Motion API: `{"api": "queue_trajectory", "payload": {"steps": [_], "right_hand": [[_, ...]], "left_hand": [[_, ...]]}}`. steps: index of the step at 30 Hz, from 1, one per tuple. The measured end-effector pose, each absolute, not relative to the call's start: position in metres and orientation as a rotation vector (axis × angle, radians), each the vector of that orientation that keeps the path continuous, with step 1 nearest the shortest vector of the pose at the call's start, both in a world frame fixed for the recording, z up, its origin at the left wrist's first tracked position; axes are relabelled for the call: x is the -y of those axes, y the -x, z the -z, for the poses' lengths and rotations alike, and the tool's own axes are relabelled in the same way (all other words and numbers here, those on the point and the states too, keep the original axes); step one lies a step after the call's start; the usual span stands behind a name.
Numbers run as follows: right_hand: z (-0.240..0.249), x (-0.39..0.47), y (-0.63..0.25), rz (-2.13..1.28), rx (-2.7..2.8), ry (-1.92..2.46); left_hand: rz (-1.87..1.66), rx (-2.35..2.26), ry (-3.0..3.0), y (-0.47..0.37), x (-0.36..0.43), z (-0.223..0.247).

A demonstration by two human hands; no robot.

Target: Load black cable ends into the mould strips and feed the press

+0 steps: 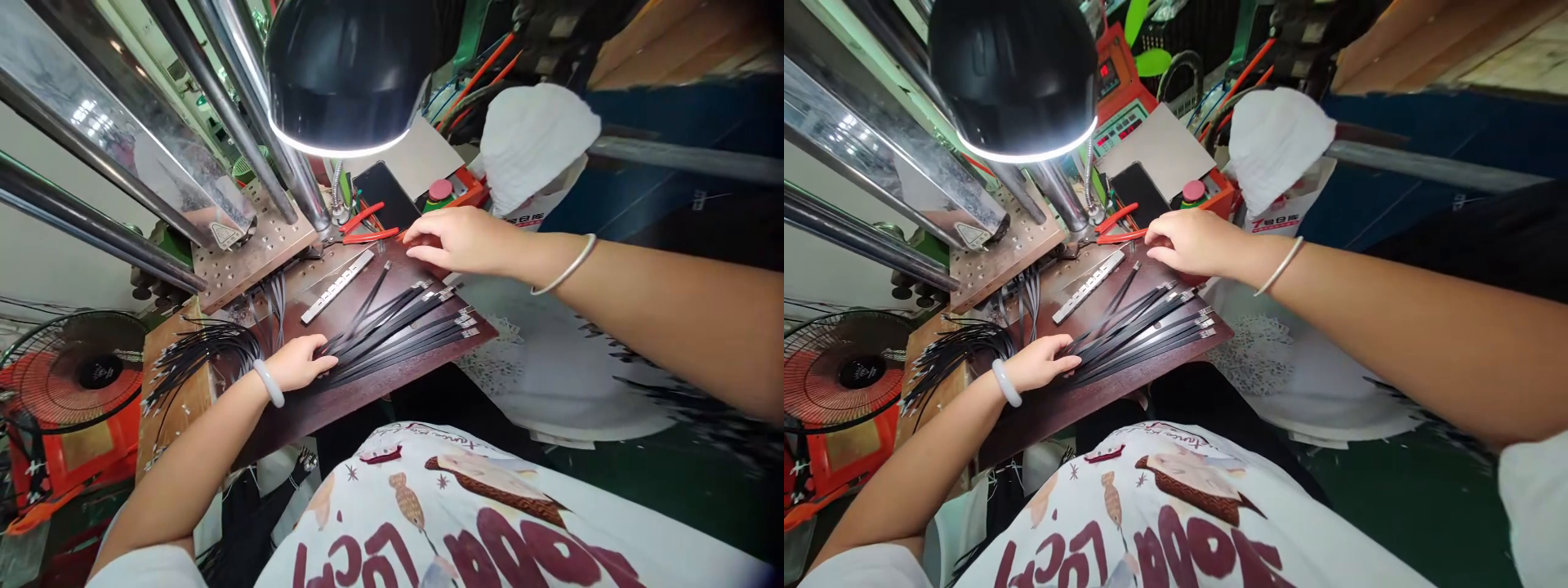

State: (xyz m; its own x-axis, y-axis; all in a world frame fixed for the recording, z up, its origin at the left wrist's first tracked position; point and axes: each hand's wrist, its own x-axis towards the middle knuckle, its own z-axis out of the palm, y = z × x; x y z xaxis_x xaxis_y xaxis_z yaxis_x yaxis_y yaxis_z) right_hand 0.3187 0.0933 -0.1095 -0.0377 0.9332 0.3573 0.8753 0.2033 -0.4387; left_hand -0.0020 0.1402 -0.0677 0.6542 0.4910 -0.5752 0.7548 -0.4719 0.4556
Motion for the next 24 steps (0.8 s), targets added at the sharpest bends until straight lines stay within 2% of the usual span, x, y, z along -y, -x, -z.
{"api": "queue_trajectory", "payload": {"steps": [5, 11, 17, 24], "right_hand": [[0.096, -0.076, -0.307, -0.162, 1.852, 1.660], [0.085, -0.077, -0.284, -0.243, 1.890, 1.568], [0.080, -0.070, -0.271, -0.215, 1.803, 1.561], [0.083, -0.057, -0.246, -0.137, 1.916, 1.251]], "left_hand": [[0.455, -0.941, -2.052, 0.007, -0.147, 0.065], [0.385, -0.766, -1.501, -0.012, -0.159, 0.060], [0.347, -0.786, -1.451, -0.037, -0.169, 0.070], [0.355, -0.745, -1.473, -0.040, -0.176, 0.069]]}}
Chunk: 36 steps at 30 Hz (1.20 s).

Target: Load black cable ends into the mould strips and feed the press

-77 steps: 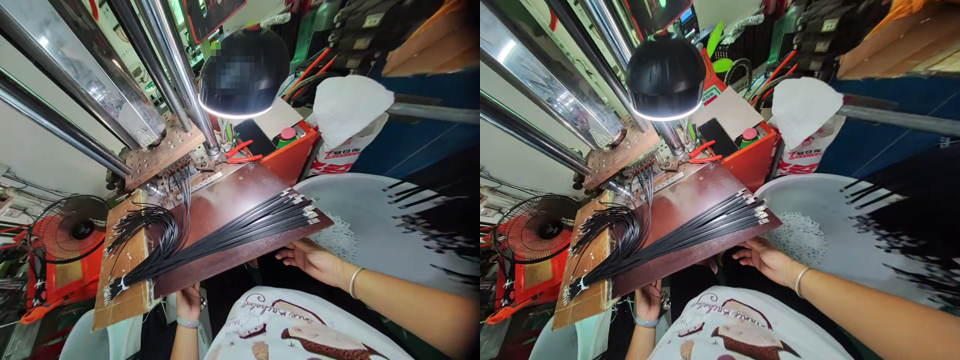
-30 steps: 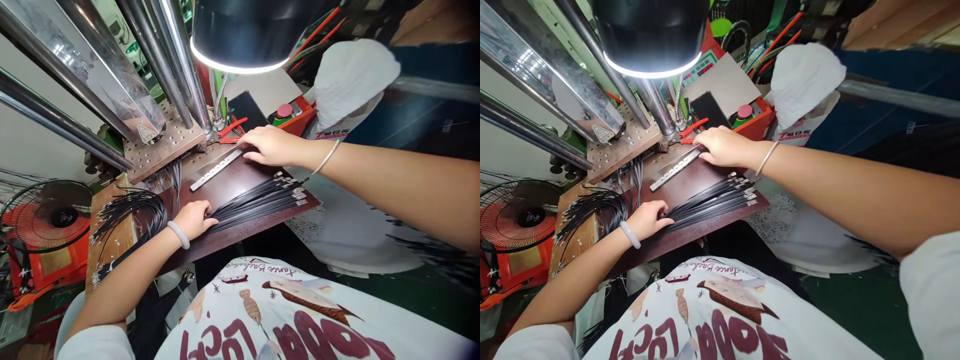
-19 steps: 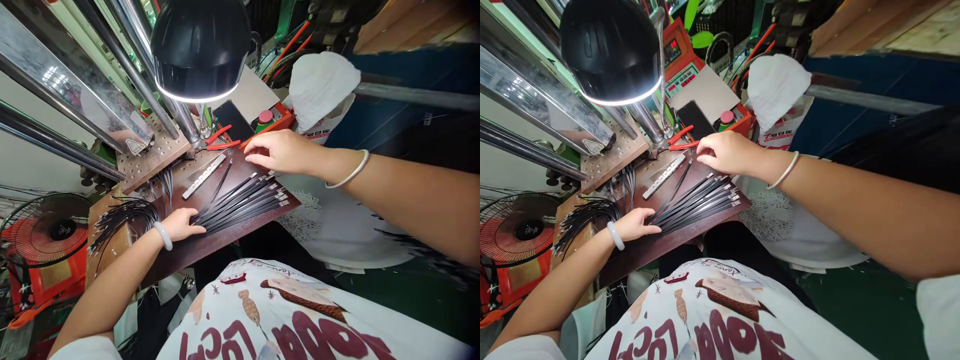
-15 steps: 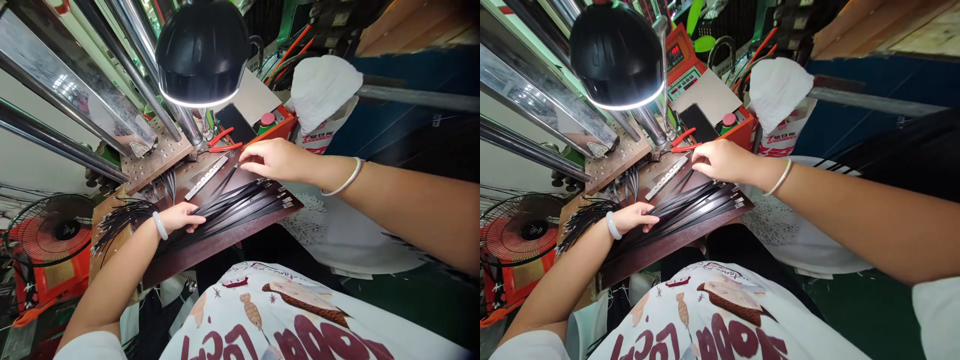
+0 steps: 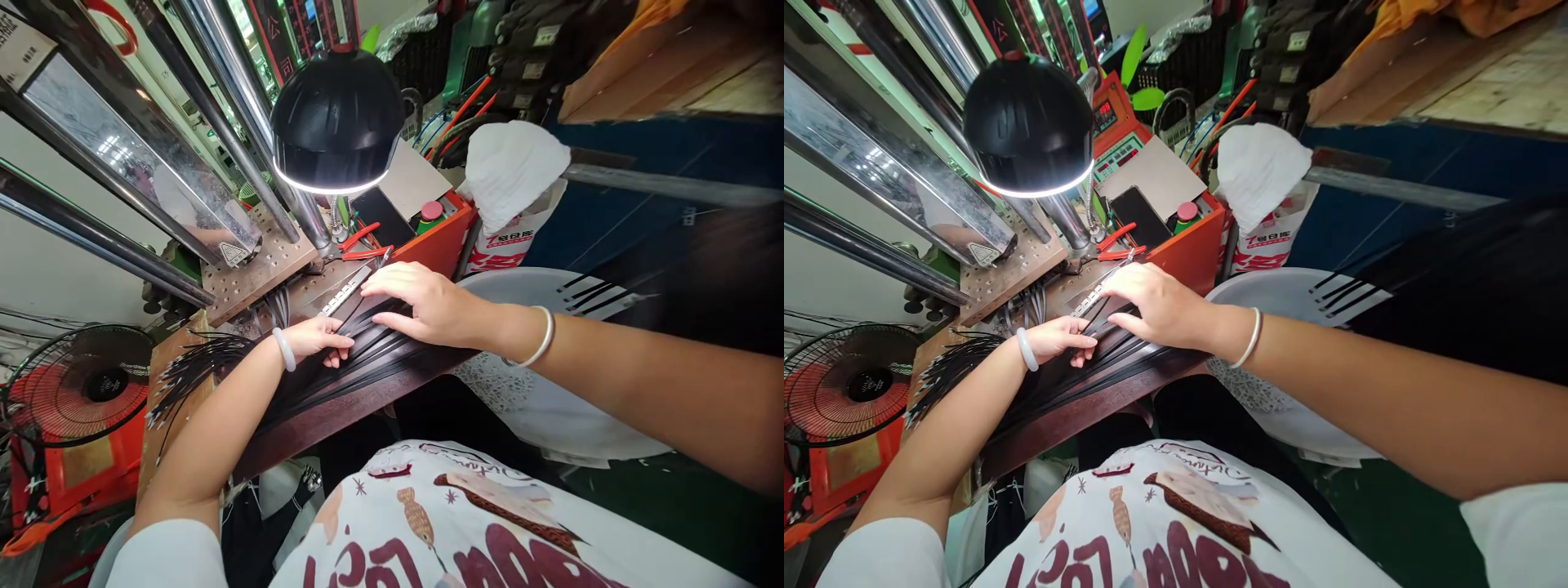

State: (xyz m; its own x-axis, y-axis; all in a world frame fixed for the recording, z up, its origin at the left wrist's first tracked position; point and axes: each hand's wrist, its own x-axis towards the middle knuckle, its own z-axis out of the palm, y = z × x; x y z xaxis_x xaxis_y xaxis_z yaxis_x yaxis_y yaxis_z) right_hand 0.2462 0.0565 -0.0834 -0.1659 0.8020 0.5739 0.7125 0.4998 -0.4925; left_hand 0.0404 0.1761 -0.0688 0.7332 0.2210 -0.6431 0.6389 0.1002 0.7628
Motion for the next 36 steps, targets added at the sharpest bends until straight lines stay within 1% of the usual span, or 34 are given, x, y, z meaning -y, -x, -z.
{"api": "queue_trajectory", "payload": {"steps": [8, 15, 17, 20, 23, 26, 28, 30, 32, 34, 35, 36], "right_hand": [[0.102, -0.056, -0.253, -0.229, 1.798, 1.468], [0.100, -0.055, -0.241, -0.207, 1.907, 1.427], [0.102, -0.056, -0.228, -0.154, 1.978, 1.348], [0.105, -0.059, -0.207, -0.026, 2.148, 1.250], [0.110, -0.062, -0.205, 0.159, 2.321, 1.393], [0.111, -0.068, -0.226, 0.347, 2.305, 1.630], [0.110, -0.075, -0.238, 0.412, 2.209, 1.683], [0.106, -0.088, -0.238, 0.360, 2.134, 1.567], [0.102, -0.105, -0.227, 0.158, 2.173, 1.322], [0.099, -0.124, -0.213, -0.089, 2.291, 1.129], [0.099, -0.134, -0.209, -0.177, 2.342, 1.102], [0.100, -0.141, -0.207, -0.224, 2.367, 1.126]], "left_hand": [[0.429, -0.926, -2.115, -0.026, -0.154, 0.078], [0.315, -0.992, -1.958, -0.018, -0.158, 0.080], [0.276, -0.983, -1.926, -0.018, -0.157, 0.078], [0.238, -0.953, -1.716, -0.018, -0.150, 0.072], [0.166, -0.845, -1.645, -0.006, -0.147, 0.065], [-0.008, -0.782, -1.990, 0.019, -0.159, 0.059], [-0.258, -0.731, -2.405, 0.031, -0.172, 0.058], [-0.579, -0.565, -2.786, 0.030, -0.183, 0.058], [-0.809, -0.205, -2.994, 0.016, -0.189, 0.059], [-0.859, 0.192, -3.011, -0.002, -0.190, 0.060], [-0.847, 0.311, -2.967, -0.010, -0.190, 0.060], [-0.838, 0.312, -2.906, -0.015, -0.190, 0.061]]}}
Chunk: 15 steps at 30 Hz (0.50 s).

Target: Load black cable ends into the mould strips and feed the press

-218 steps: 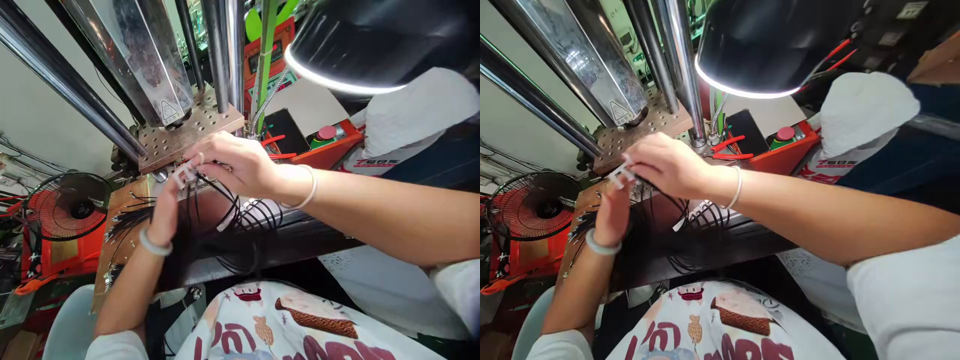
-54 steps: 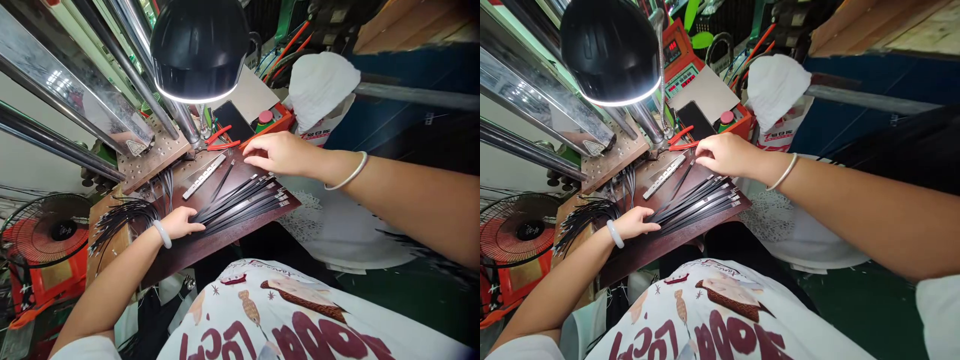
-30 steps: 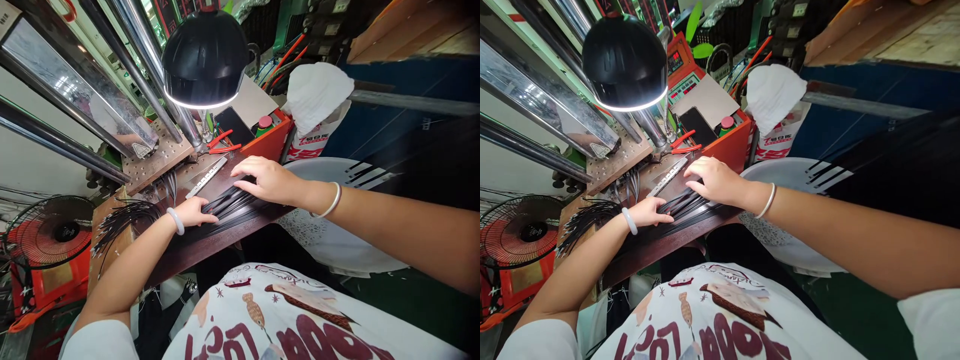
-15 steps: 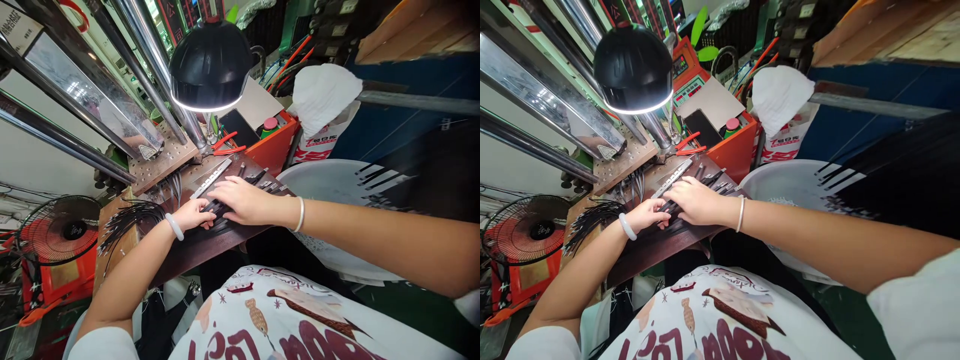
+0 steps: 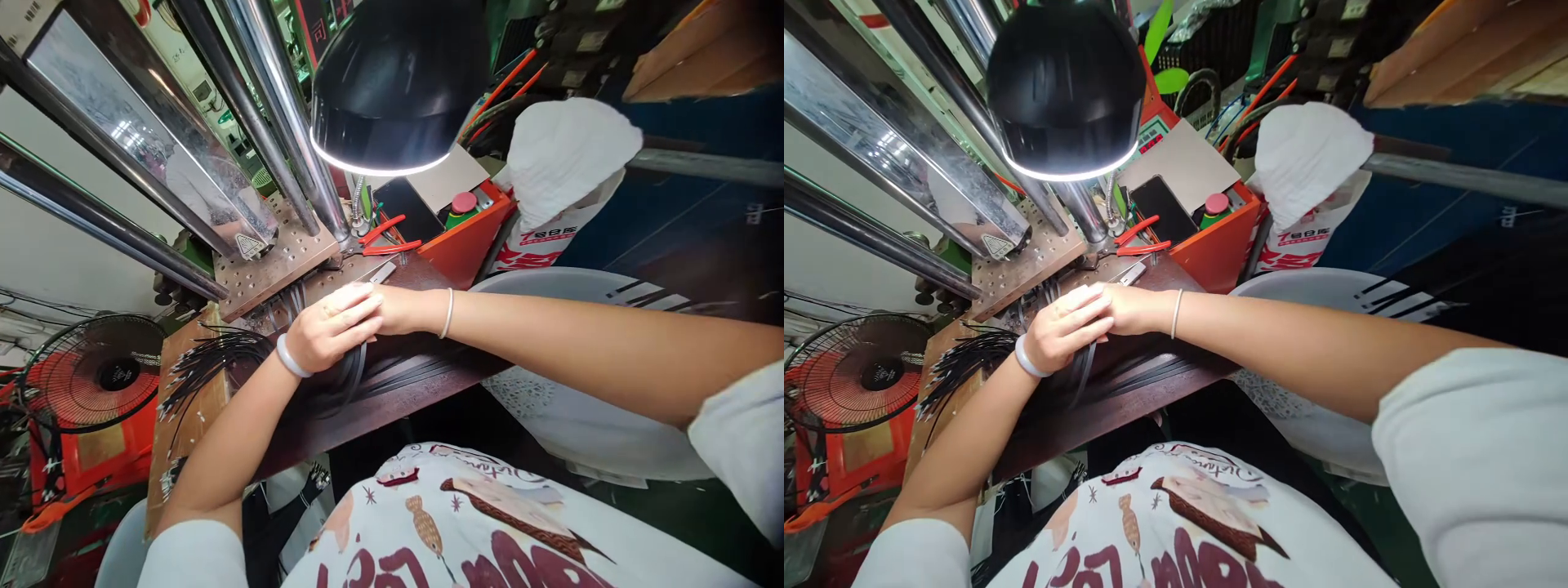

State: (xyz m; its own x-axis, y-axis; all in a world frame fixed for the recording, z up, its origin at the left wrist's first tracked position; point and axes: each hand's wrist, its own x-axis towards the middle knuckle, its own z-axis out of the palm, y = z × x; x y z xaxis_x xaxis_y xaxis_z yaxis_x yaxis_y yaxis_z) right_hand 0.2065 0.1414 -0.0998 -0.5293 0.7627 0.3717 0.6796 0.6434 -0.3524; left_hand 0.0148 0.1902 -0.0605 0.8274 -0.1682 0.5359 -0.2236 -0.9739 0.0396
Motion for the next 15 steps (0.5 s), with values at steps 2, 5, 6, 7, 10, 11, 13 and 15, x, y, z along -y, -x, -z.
{"api": "queue_trajectory", "payload": {"steps": [2, 5, 6, 7, 10, 11, 13, 15], "right_hand": [[0.105, -0.151, -0.210, -0.221, 2.373, 1.269], [0.117, -0.148, -0.220, -0.196, 2.398, 1.462], [0.120, -0.143, -0.222, -0.207, 2.414, 1.484], [0.121, -0.137, -0.222, -0.235, 2.423, 1.489], [0.118, -0.126, -0.215, -0.477, 2.336, 1.473], [0.115, -0.127, -0.212, -0.554, 2.248, 1.474], [0.111, -0.133, -0.207, -0.641, 2.017, 1.442], [0.108, -0.143, -0.202, -0.766, 1.799, 1.350]], "left_hand": [[-0.876, -0.019, -2.733, -0.016, -0.192, 0.061], [-0.947, -0.681, -2.354, -0.006, -0.201, 0.064], [-0.919, -0.805, -2.274, -0.003, -0.204, 0.066], [-0.869, -0.876, -2.233, -0.001, -0.207, 0.068], [-0.731, -0.953, -2.192, 0.000, -0.213, 0.075], [-0.739, -0.943, -2.147, -0.001, -0.213, 0.076], [-0.813, -0.886, -1.990, -0.002, -0.212, 0.076], [-0.876, -0.820, -1.816, -0.004, -0.208, 0.075]]}}
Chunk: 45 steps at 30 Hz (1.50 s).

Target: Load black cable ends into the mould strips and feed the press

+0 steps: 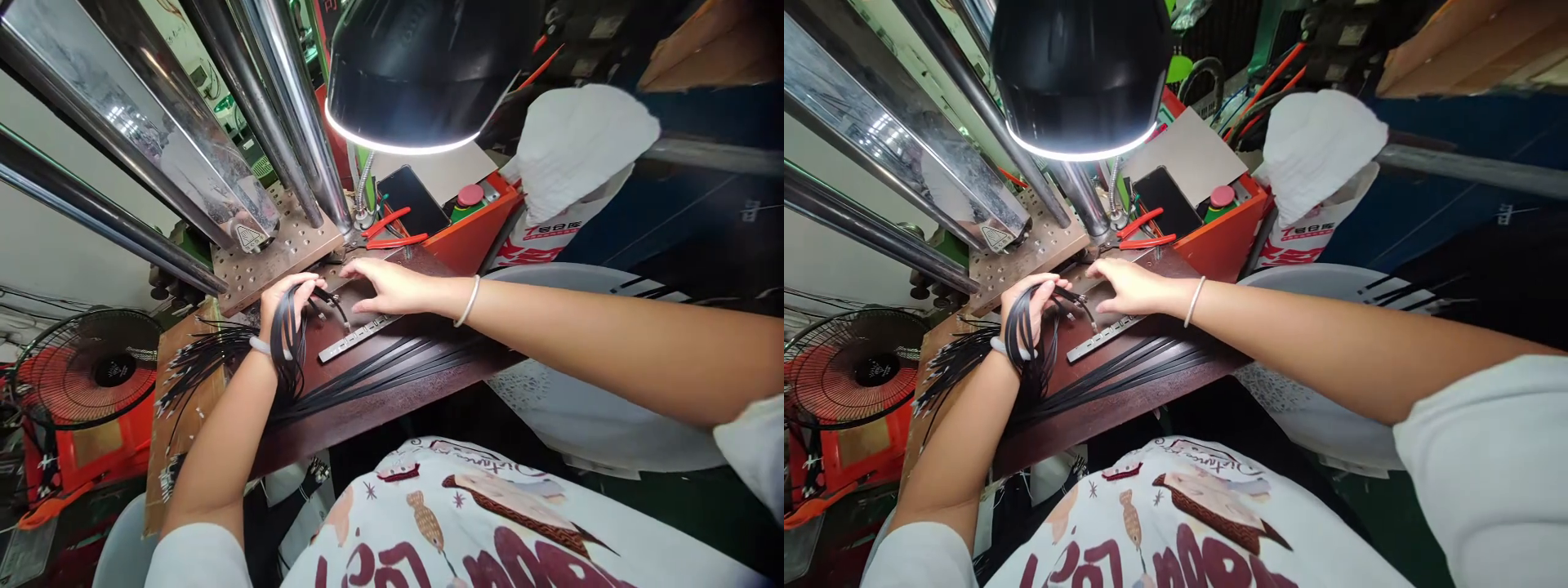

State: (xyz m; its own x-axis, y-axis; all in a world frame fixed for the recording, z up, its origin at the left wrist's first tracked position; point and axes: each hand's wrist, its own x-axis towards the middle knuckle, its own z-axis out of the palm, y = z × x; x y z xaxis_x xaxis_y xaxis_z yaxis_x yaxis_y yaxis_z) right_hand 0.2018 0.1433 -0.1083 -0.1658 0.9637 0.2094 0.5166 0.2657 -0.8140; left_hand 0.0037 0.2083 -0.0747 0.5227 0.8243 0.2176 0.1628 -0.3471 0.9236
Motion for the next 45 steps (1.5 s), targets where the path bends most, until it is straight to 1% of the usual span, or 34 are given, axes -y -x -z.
{"api": "queue_trajectory", "payload": {"steps": [4, 6, 8, 11, 12, 15, 17, 18, 20, 22, 26, 28, 31, 33, 39, 43, 45], "right_hand": [[0.112, -0.153, -0.189, -1.303, 1.501, 1.169], [0.115, -0.151, -0.184, -1.387, 1.401, 1.196], [0.114, -0.147, -0.184, -1.384, 1.370, 1.251], [0.103, -0.142, -0.190, -1.263, 1.533, 1.372], [0.098, -0.141, -0.193, -1.139, 1.652, 1.434], [0.080, -0.135, -0.202, -0.610, 2.054, 1.651], [0.072, -0.130, -0.206, -0.316, 2.254, 1.765], [0.070, -0.127, -0.207, -0.216, 2.322, 1.789], [0.072, -0.120, -0.208, -0.119, 2.367, 1.790], [0.080, -0.113, -0.207, -0.172, 2.291, 1.756], [0.102, -0.102, -0.205, -0.507, 2.058, 1.587], [0.111, -0.101, -0.207, -0.572, 2.003, 1.497], [0.115, -0.100, -0.211, -0.437, 2.032, 1.420], [0.114, -0.099, -0.212, -0.379, 2.034, 1.387], [0.116, -0.090, -0.206, -0.581, 1.837, 1.301], [0.124, -0.086, -0.203, -0.479, 1.889, 1.292], [0.124, -0.085, -0.201, -0.403, 1.950, 1.322]], "left_hand": [[-0.852, -0.816, -1.733, -0.006, -0.202, 0.074], [-0.830, -0.851, -1.830, -0.006, -0.202, 0.076], [-0.802, -0.870, -1.940, -0.006, -0.204, 0.078], [-0.765, -0.844, -2.048, -0.006, -0.207, 0.081], [-0.772, -0.831, -2.090, -0.005, -0.207, 0.081], [-0.795, -0.792, -2.282, -0.005, -0.203, 0.082], [-0.805, -0.754, -2.430, -0.005, -0.198, 0.081], [-0.809, -0.734, -2.501, -0.005, -0.194, 0.079], [-0.820, -0.703, -2.617, -0.004, -0.189, 0.077], [-0.809, -0.686, -2.660, -0.004, -0.187, 0.077], [-0.617, -0.646, -2.594, -0.006, -0.188, 0.089], [-0.613, -0.642, -2.557, -0.007, -0.185, 0.094], [-0.789, -0.611, -2.485, -0.006, -0.175, 0.096], [-0.834, -0.537, -2.490, -0.005, -0.168, 0.097], [-0.789, -0.339, -2.669, -0.002, -0.163, 0.108], [-0.743, -0.155, -2.786, -0.002, -0.163, 0.108], [-0.705, -0.139, -2.792, -0.001, -0.163, 0.107]]}}
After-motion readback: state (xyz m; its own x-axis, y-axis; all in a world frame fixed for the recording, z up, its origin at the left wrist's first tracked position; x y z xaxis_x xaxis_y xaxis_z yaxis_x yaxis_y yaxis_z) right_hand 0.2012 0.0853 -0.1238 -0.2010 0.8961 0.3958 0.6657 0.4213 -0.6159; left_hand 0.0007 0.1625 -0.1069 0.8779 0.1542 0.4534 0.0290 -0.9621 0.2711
